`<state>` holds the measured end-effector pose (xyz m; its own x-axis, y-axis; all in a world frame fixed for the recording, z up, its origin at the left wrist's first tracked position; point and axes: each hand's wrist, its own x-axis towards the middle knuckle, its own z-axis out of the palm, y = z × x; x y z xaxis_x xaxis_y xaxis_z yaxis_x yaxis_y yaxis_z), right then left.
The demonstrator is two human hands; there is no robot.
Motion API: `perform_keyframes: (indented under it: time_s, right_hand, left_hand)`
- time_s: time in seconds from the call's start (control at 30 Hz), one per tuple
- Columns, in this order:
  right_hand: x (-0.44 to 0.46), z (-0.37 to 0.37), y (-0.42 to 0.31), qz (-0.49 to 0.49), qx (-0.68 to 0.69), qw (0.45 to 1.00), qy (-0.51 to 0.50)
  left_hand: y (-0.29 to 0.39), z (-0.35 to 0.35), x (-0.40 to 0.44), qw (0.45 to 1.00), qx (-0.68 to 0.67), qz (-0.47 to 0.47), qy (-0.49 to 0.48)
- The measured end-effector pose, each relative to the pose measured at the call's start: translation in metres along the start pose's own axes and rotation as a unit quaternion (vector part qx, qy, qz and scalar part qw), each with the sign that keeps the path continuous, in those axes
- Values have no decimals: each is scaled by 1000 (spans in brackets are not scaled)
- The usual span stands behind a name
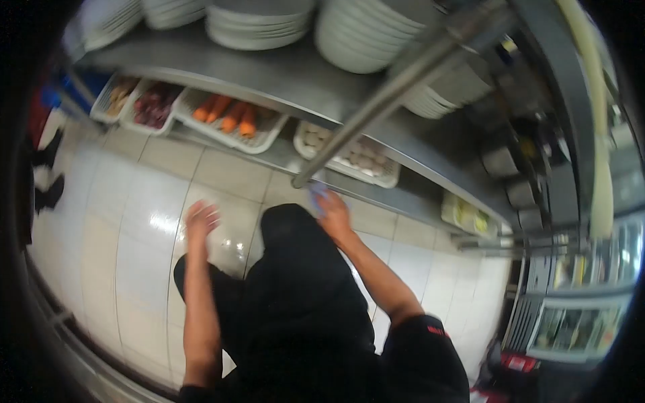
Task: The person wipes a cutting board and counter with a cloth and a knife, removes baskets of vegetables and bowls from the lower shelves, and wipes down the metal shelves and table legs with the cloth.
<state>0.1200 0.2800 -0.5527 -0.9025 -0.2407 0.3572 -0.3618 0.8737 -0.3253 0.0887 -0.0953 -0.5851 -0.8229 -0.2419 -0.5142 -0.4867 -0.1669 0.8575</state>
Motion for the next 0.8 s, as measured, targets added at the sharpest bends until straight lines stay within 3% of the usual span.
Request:
perform_keyframes:
  time_s: [0.07, 0.13, 0.17, 0.2, 0.23, 0.27, 0.3, 0.33, 0.37, 0.4, 0.5, 0.53, 0.63, 0.67, 0.73, 0.77, 0.8]
  right_hand:
    - [43, 15, -11, -91, -49, 994, 23]
    - [82, 34, -24, -96, -89, 991, 3]
    - [98, 57, -20, -93, -95, 991, 2]
    - [109, 92, -12, -37, -315, 938, -138]
    - [112, 123, -11, 11, -508, 819, -267]
    - [108, 149, -18, -6, -497, 826, -267]
    - [104, 170, -26, 52, -339, 931, -123]
    - [102, 182, -37, 112, -157, 981, 20]
    - [108, 169, -58, 117, 102, 984, -90]
    - [105, 167, -64, 94, 156, 980, -85]
    - [119, 145, -79, 318, 215, 923, -33]
    - [115, 149, -59, 374, 173, 909, -55]
    - [135, 80, -63, 567, 252, 784, -12]
    - [131, 79, -61, 557, 248, 792, -36]
    - [116, 72, -61, 366, 234, 887, 155]
    - [112, 83, -50, 360, 235, 893, 131]
    - [104, 107, -33, 315, 123, 941, 30]
  left_hand:
    - [22, -41, 6, 996, -61, -11, 59]
    - [77, -31, -20, 992, -76, -16, 103]
    - [96, -22, -25, 994, -82, -4, 75]
    - [105, -12, -23, 996, -75, 7, 41]
    - [114, -3, -22, 997, -69, 18, 8]
    - [122, 1, -18, 998, -52, 23, -28]
    - [130, 5, -13, 997, -36, 30, -63]
    - [135, 10, -7, 995, -23, 29, -95]
    - [140, 14, 3, 994, -25, 19, -102]
    - [143, 18, 12, 993, -30, 8, -110]
    - [146, 35, 59, 995, 29, -5, -99]
    - [145, 38, 77, 993, 53, -11, -109]
    - [161, 64, 119, 972, 151, -84, -159]
    - [168, 72, 135, 957, 207, -104, -175]
    - [188, 82, 149, 929, 263, -112, -235]
    - [184, 88, 155, 935, 247, -127, -222]
    - [174, 95, 167, 948, 171, -151, -221]
